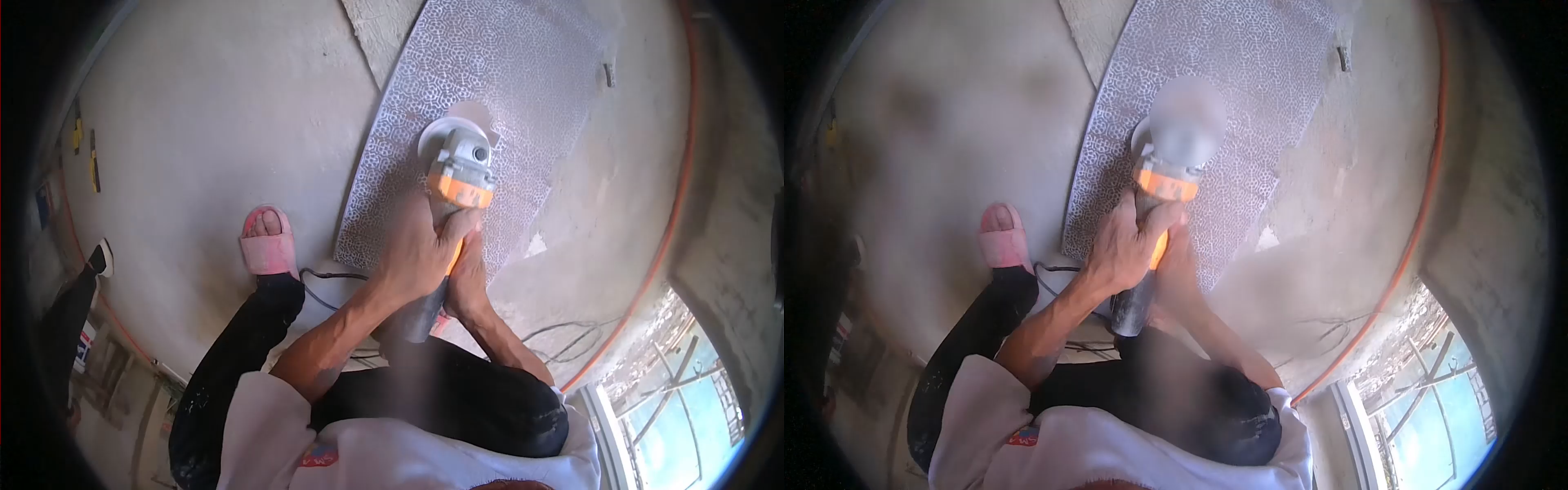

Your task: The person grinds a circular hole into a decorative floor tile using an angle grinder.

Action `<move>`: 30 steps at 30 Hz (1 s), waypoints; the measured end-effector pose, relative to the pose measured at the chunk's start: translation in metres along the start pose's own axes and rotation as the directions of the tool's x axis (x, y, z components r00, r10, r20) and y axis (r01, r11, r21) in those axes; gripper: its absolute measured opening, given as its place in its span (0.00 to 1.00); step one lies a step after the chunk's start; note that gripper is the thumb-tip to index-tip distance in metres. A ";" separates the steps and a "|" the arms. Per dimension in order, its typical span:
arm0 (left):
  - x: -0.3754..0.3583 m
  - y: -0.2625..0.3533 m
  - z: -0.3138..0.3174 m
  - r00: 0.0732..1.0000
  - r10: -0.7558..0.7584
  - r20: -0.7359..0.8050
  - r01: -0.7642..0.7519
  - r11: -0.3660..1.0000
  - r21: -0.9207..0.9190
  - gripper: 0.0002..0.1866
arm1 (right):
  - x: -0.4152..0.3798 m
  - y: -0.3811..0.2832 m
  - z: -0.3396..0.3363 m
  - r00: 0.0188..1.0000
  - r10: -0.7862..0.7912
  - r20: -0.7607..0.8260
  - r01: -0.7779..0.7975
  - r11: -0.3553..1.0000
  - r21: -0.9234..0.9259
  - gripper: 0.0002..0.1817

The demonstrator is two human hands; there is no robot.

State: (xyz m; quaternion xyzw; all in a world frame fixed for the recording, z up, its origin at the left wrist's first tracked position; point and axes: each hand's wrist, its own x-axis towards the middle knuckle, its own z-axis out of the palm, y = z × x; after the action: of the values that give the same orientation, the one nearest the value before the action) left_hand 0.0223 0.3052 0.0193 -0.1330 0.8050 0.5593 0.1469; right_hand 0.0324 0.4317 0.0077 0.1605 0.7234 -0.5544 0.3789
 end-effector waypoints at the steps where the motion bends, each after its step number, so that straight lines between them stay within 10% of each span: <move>1: -0.003 0.001 -0.002 0.999 -0.039 0.038 0.039 0.999 0.000 0.15 | -0.003 0.009 0.003 1.000 0.023 -0.002 -0.023 0.998 0.053 0.34; 6: 0.000 0.017 -0.016 0.947 -0.289 0.143 0.307 0.943 -0.125 0.15 | -0.010 -0.041 0.017 0.954 0.286 0.095 -0.289 0.782 0.552 0.32; 8: -0.010 0.000 -0.004 0.995 -0.088 0.049 0.088 0.996 0.005 0.14 | -0.012 -0.036 0.018 0.963 0.265 0.051 -0.252 0.814 0.523 0.32; 17: -0.010 0.000 -0.003 0.982 -0.190 0.017 0.191 0.978 -0.081 0.15 | -0.007 -0.012 0.022 0.974 0.219 0.055 -0.213 0.805 0.554 0.32; 21: -0.007 0.001 -0.005 0.979 -0.170 0.110 0.165 0.985 0.060 0.17 | 0.008 0.023 0.002 0.999 -0.031 0.036 0.032 0.999 -0.035 0.32; 26: -0.001 0.008 -0.002 0.976 -0.214 0.043 0.218 0.958 -0.185 0.17 | 0.011 0.003 0.002 0.994 0.025 0.107 -0.070 0.894 0.443 0.32; 30: 0.010 0.000 0.011 0.980 -0.197 0.016 0.197 0.967 -0.163 0.17 | 0.013 -0.004 -0.001 0.999 -0.039 -0.002 0.037 0.948 0.316 0.32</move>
State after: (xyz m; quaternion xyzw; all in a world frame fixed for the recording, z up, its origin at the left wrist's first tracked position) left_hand 0.0141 0.3153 0.0115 -0.2241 0.7392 0.6060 0.1900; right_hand 0.0204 0.4286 0.0013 0.2040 0.6274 -0.6707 0.3390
